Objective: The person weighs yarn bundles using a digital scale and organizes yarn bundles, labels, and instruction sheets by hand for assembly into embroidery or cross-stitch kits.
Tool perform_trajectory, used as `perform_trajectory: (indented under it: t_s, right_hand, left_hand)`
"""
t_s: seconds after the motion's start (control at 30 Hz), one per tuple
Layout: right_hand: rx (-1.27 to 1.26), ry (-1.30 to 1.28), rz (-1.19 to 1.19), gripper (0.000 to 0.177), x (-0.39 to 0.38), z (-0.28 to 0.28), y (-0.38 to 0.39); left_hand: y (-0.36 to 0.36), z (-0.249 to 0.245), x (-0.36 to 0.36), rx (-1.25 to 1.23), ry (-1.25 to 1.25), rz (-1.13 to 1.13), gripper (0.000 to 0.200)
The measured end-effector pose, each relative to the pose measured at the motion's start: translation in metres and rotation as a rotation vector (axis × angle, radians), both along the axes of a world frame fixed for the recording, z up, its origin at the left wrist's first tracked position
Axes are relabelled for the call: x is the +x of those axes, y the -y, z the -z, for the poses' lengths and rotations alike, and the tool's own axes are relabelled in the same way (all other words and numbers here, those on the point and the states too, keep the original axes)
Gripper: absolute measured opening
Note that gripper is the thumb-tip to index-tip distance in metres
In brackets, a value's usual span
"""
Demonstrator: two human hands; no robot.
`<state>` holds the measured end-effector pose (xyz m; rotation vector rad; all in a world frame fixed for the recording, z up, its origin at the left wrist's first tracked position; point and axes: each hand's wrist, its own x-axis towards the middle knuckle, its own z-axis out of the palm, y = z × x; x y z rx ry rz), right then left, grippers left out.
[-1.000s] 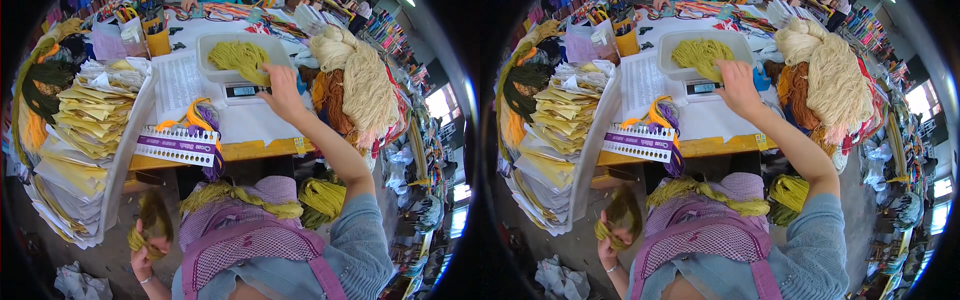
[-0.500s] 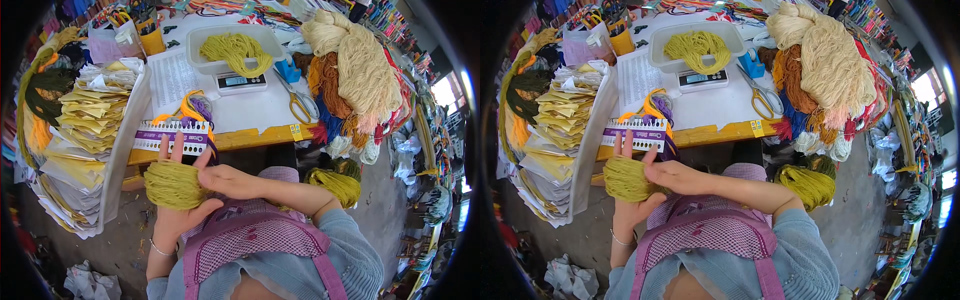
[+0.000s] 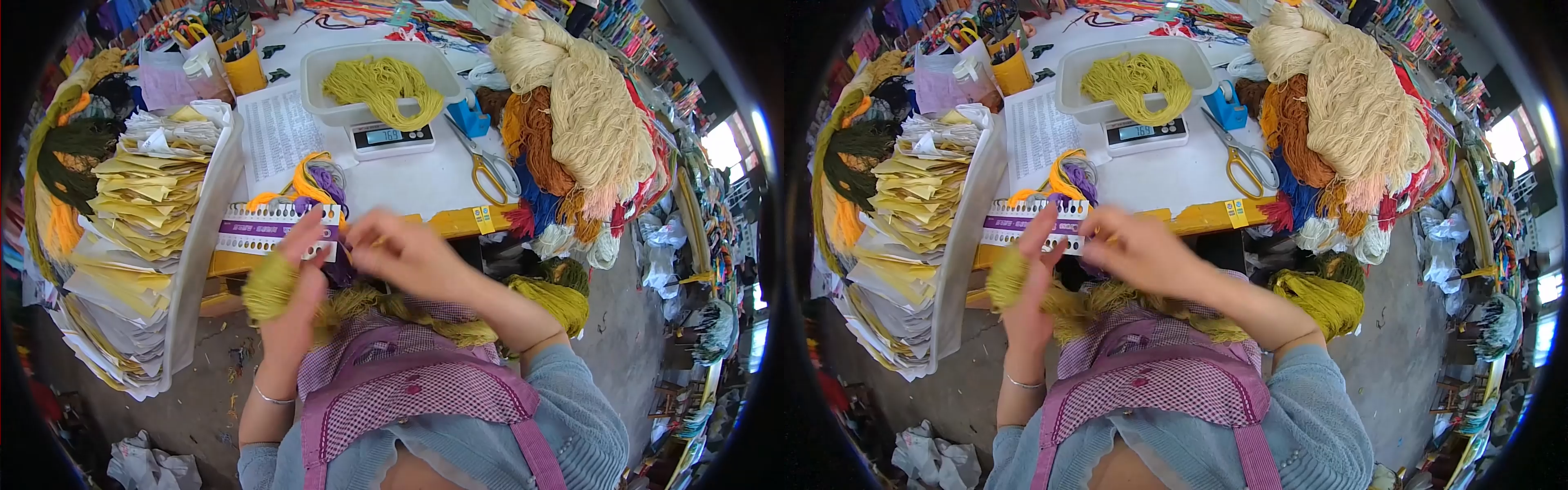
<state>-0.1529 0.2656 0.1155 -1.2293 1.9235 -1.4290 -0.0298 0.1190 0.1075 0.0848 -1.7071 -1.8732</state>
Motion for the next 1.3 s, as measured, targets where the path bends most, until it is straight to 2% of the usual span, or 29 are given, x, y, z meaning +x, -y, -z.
perform_trajectory:
  t_s: [0.03, 0.07, 0.13, 0.27, 0.33, 0.37, 0.4, 0.47, 0.5, 0.57, 0.6, 0.67, 0.8, 0.87, 0.97, 1.13, 1.3]
  right_hand:
    - [-0.045, -0.065, 0.165, 0.018, -0.018, 0.001, 0.002]
    - [-0.128, 0.119, 0.3, 0.021, -0.041, 0.001, 0.001]
    - [-0.14, -0.033, 0.481, 0.023, -0.085, -0.003, 0.004]
    - [-0.06, -0.204, 0.52, 0.028, -0.128, -0.005, 0.021]
    - [0.165, -0.659, 0.524, 0.036, -0.153, 0.023, 0.031]
    - [0.101, -0.969, 0.476, 0.042, -0.167, 0.037, 0.034]
    - [0.101, -0.972, 0.47, 0.042, -0.167, 0.034, 0.034]
    - [0.3, -0.301, 0.392, 0.037, -0.159, 0.02, 0.036]
    - [0.302, -0.304, 0.383, 0.037, -0.156, 0.014, 0.034]
    - [0.073, 0.265, 0.234, 0.028, -0.15, 0.001, 0.026]
    - [0.064, 0.325, 0.2, 0.022, -0.145, -0.005, 0.025]
    - [0.076, 0.317, 0.183, 0.023, -0.143, -0.005, 0.024]
    - [0.073, 0.274, 0.197, 0.023, -0.137, -0.008, 0.022]
    - [0.052, 0.289, 0.216, 0.022, -0.133, -0.009, 0.022]
    - [0.032, 0.281, 0.239, 0.02, -0.131, -0.006, 0.024]
    - [0.034, 0.273, 0.267, 0.017, -0.13, -0.005, 0.027]
    - [-0.154, 0.479, 0.249, 0.017, -0.125, -0.011, 0.027]
  left_hand:
    - [0.007, -0.009, 0.002, 0.203, 0.039, 0.004, 0.032]
    - [0.017, -0.014, 0.004, 0.407, 0.078, 0.008, 0.026]
    - [0.027, -0.013, -0.009, 0.417, 0.039, -0.053, 0.022]
    - [0.027, -0.028, -0.049, 0.362, 0.086, 0.054, 0.021]
    - [0.025, -0.022, -0.074, 0.421, 0.119, 0.106, 0.02]
    - [0.026, -0.015, -0.087, 0.43, 0.129, 0.121, 0.02]
    - [0.027, -0.007, -0.101, 0.439, 0.139, 0.135, 0.02]
    - [0.031, 0.006, -0.123, 0.436, 0.143, 0.139, 0.02]
    - [0.031, 0.011, -0.134, 0.451, 0.22, 0.104, 0.021]
    - [0.03, 0.019, -0.153, 0.472, 0.388, 0.062, 0.026]
    - [0.031, 0.022, -0.158, 0.478, 0.389, 0.058, 0.026]
    - [0.029, 0.026, -0.165, 0.346, 0.449, 0.188, 0.028]
    - [0.021, 0.023, -0.168, 0.376, 0.34, 0.162, 0.027]
    - [0.024, 0.026, -0.169, 0.306, 0.271, 0.106, 0.026]
    - [0.027, 0.016, -0.163, 0.406, 0.381, 0.09, 0.024]
    - [0.025, 0.021, -0.161, 0.338, 0.29, 0.134, 0.022]
    - [0.021, 0.015, -0.157, 0.373, 0.26, 0.105, 0.022]
